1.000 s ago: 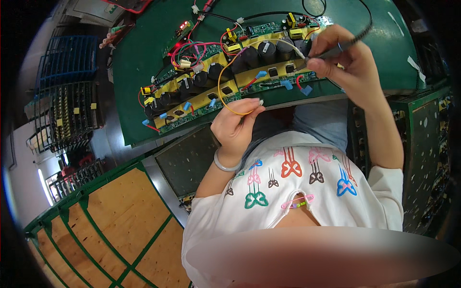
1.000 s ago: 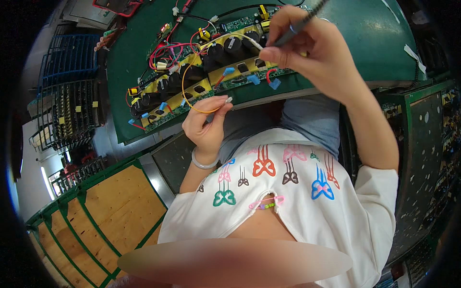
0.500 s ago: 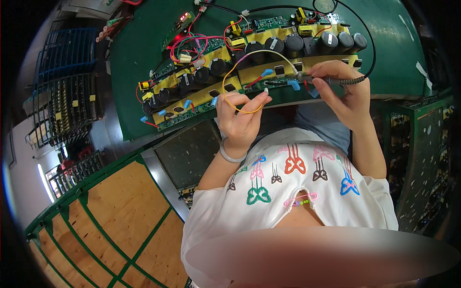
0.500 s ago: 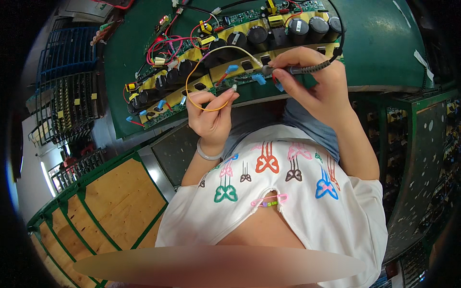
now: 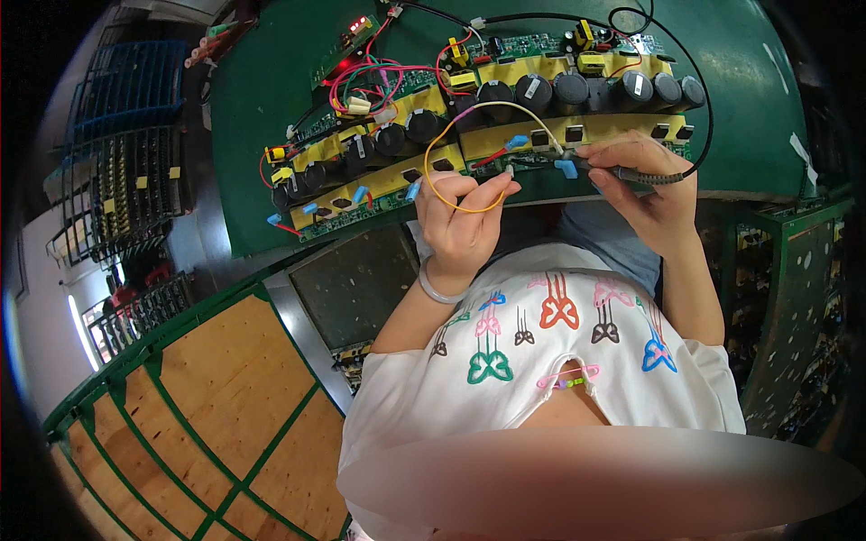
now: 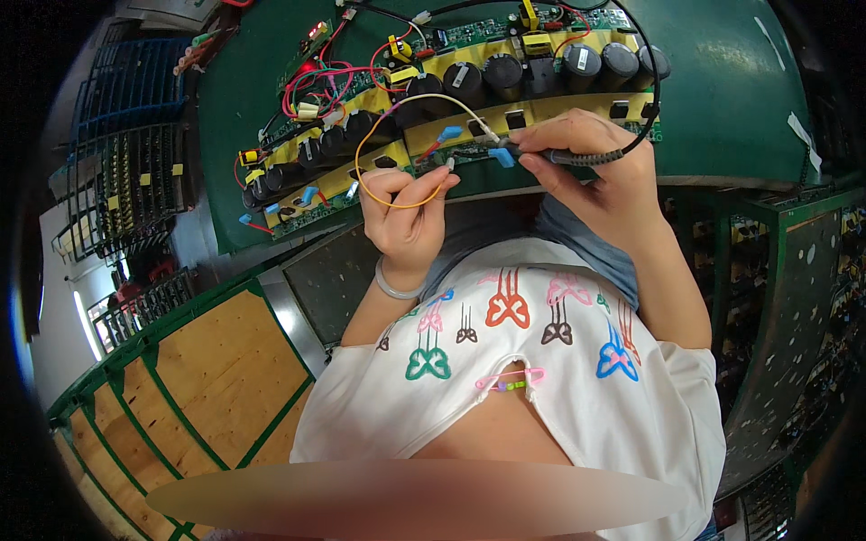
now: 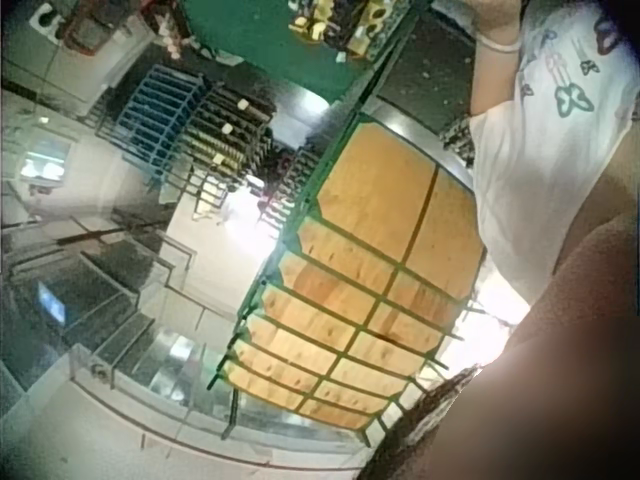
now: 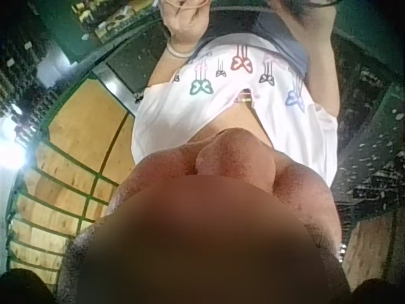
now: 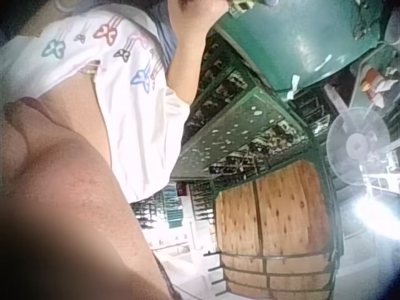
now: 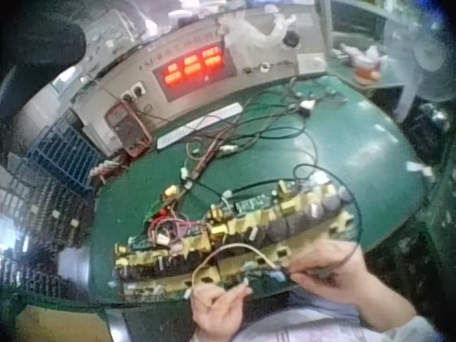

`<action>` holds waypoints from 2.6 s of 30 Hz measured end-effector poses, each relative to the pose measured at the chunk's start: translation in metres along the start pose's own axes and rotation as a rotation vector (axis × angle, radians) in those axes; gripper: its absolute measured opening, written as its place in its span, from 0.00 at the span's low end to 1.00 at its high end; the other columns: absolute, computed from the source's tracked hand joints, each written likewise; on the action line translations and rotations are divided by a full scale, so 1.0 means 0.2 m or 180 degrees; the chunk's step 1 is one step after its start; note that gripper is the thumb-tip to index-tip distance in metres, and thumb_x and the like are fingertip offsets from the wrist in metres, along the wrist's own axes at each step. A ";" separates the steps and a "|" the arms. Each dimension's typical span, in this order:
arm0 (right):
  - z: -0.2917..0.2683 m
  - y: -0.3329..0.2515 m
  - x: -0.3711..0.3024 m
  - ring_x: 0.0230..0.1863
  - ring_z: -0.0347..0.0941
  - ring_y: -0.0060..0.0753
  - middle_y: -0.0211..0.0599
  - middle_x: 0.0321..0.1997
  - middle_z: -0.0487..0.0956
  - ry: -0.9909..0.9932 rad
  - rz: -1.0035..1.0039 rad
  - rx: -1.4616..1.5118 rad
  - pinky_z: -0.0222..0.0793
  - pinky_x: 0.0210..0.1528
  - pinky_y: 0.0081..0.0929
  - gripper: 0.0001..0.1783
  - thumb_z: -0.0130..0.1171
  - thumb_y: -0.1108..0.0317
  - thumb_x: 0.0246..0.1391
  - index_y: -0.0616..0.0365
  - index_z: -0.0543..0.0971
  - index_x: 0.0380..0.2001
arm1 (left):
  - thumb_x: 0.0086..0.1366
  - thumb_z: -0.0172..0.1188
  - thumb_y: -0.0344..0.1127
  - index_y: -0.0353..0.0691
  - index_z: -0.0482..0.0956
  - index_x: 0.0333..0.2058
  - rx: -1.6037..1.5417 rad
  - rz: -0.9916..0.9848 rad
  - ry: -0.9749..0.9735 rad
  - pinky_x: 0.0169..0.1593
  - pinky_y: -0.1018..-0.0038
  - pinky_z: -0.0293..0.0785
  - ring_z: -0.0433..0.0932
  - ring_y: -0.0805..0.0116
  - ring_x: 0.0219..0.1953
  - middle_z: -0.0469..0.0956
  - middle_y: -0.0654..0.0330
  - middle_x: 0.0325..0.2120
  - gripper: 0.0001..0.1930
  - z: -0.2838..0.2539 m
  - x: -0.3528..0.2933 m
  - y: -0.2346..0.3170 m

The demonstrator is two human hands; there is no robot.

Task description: Testing and assembling printed circuit boards (PCBs) at an electronics workstation.

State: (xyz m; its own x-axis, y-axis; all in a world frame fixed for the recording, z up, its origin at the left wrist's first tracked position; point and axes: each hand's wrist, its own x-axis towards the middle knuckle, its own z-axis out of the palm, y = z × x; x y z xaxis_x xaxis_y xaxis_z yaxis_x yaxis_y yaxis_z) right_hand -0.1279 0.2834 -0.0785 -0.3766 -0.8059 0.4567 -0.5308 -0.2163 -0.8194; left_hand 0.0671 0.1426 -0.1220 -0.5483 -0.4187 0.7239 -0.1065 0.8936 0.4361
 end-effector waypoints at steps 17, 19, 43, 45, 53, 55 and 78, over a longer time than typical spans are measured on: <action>0.01 -0.06 0.03 0.34 0.80 0.43 0.42 0.36 0.84 0.0148 -0.0441 -0.0332 0.73 0.37 0.34 0.14 0.66 0.85 0.43 0.61 0.79 0.34 | 0.43 0.74 0.27 0.46 0.83 0.31 0.0034 -0.0192 0.0109 0.33 0.65 0.65 0.71 0.60 0.29 0.68 0.63 0.24 0.14 0.01 0.04 0.04; 0.00 -0.07 0.03 0.35 0.80 0.44 0.42 0.36 0.84 0.0049 -0.0386 -0.0475 0.73 0.38 0.34 0.13 0.66 0.85 0.42 0.61 0.79 0.33 | 0.45 0.75 0.29 0.45 0.83 0.31 0.0044 -0.0158 0.0115 0.33 0.67 0.64 0.70 0.61 0.29 0.69 0.64 0.25 0.13 0.01 0.04 0.04; -0.02 -0.03 -0.03 0.31 0.79 0.40 0.45 0.32 0.81 0.0619 -0.0234 -0.0138 0.73 0.35 0.29 0.09 0.61 0.85 0.46 0.66 0.77 0.32 | 0.48 0.71 0.22 0.42 0.83 0.31 0.0045 -0.0168 -0.0114 0.36 0.66 0.66 0.70 0.59 0.30 0.70 0.60 0.25 0.12 0.00 0.02 0.02; -0.02 -0.02 -0.03 0.31 0.80 0.40 0.45 0.32 0.82 0.0607 -0.0217 -0.0232 0.74 0.35 0.29 0.10 0.61 0.86 0.46 0.65 0.77 0.33 | 0.48 0.71 0.24 0.43 0.83 0.32 0.0078 -0.0044 -0.0067 0.36 0.66 0.65 0.70 0.60 0.30 0.69 0.61 0.26 0.12 0.01 0.02 0.01; -0.02 0.01 -0.02 0.31 0.79 0.42 0.45 0.32 0.81 0.0590 -0.0425 -0.0303 0.74 0.34 0.30 0.11 0.62 0.86 0.43 0.64 0.75 0.32 | 0.49 0.72 0.25 0.45 0.82 0.34 0.0041 -0.0032 -0.0096 0.35 0.65 0.64 0.69 0.60 0.28 0.67 0.62 0.26 0.13 0.01 0.02 0.01; -0.02 0.00 -0.02 0.30 0.79 0.43 0.45 0.31 0.81 0.0565 -0.0469 -0.0336 0.74 0.33 0.31 0.12 0.61 0.86 0.42 0.65 0.75 0.32 | 0.49 0.72 0.25 0.45 0.82 0.34 0.0080 -0.0060 -0.0141 0.35 0.66 0.64 0.69 0.60 0.28 0.67 0.62 0.26 0.12 0.01 0.02 0.01; 0.00 -0.07 0.03 0.28 0.74 0.48 0.46 0.29 0.76 0.0466 -0.0425 -0.0559 0.70 0.32 0.33 0.12 0.56 0.88 0.41 0.66 0.76 0.32 | 0.46 0.74 0.28 0.46 0.81 0.33 0.0130 -0.0045 0.0014 0.35 0.64 0.64 0.70 0.59 0.30 0.69 0.61 0.26 0.14 0.01 0.02 0.02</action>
State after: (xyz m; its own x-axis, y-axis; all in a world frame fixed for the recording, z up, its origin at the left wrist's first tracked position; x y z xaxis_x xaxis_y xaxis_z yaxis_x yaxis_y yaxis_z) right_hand -0.1224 0.2812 -0.0650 -0.3934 -0.6857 0.6124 -0.7020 -0.2061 -0.6817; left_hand 0.0621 0.1443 -0.1179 -0.5428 -0.4321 0.7202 -0.1480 0.8933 0.4244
